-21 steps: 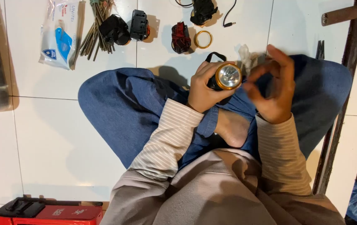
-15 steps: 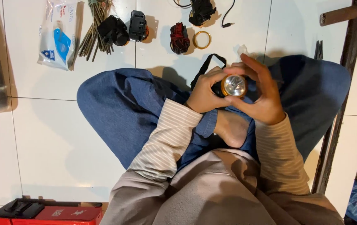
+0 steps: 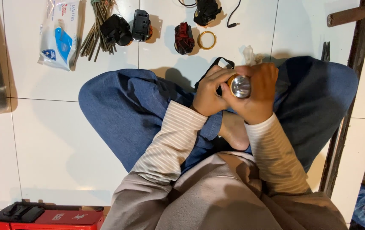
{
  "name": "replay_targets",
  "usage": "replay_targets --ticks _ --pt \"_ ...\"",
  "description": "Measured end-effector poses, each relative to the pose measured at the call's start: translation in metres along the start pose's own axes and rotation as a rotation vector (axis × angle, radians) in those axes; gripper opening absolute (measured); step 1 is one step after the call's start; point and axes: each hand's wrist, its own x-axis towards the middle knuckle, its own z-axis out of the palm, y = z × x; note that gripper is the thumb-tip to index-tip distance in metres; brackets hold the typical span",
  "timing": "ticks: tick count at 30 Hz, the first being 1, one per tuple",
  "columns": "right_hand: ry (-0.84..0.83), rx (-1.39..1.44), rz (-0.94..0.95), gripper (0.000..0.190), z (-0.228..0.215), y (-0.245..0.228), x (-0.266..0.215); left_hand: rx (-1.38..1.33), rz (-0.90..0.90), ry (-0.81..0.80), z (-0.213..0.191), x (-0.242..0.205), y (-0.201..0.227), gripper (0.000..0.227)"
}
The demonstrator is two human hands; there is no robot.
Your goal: Disassembling a headlamp, wiping the lens and internal parts with a tissue, and reassembling it.
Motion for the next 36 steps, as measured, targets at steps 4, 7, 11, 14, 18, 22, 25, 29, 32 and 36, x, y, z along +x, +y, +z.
replay_targets --ticks 4,7,11,14,18,22,25,29,32,36 --pt "-0.148 -0.043 -0.193 0.03 -0.012 0.015 -0.002 -0.163 0.004 -0.163 -0.007 0.002 -0.008 0.026" --pt "-0.294 -0.096 -0.258 0.032 -0.023 0.027 -0.014 -0.253 0.003 -0.238 -0.005 0.002 -0.002 0.022" --pt "-0.219 -0.191 -0.233 0.028 -0.012 0.032 -0.019 -0.152 0.005 -0.224 -0.003 0.004 -0.002 0.018" --pt "-0.191 -0.202 -0.175 0.024 -0.002 0.027 -0.016 -0.067 0.019 -0.175 -0.006 -0.005 -0.013 0.018" --pt "-0.19 -0.22 -0.115 0.021 0.002 0.022 -0.01 0.066 0.027 -0.109 -0.003 -0.012 -0.021 0.024" --pt "-0.186 -0.316 -0.101 0.024 0.006 0.025 -0.013 0.169 0.078 -0.09 -0.002 -0.009 -0.017 0.022" --pt "-0.186 -0.358 -0.071 0.028 0.01 0.023 -0.01 0.228 0.06 -0.064 -0.002 -0.008 -0.015 0.025" --pt "-0.185 -0.38 0.004 0.028 0.018 0.022 -0.004 0.276 0.055 0.009 -0.003 -0.004 -0.013 0.016" --pt "-0.195 -0.358 0.045 0.031 0.017 0.011 0.001 0.244 0.037 0.031 -0.005 -0.003 -0.011 0.015" --pt "-0.311 -0.185 0.042 0.047 0.002 0.007 0.008 -0.014 -0.067 0.029 -0.007 -0.005 -0.012 0.016"
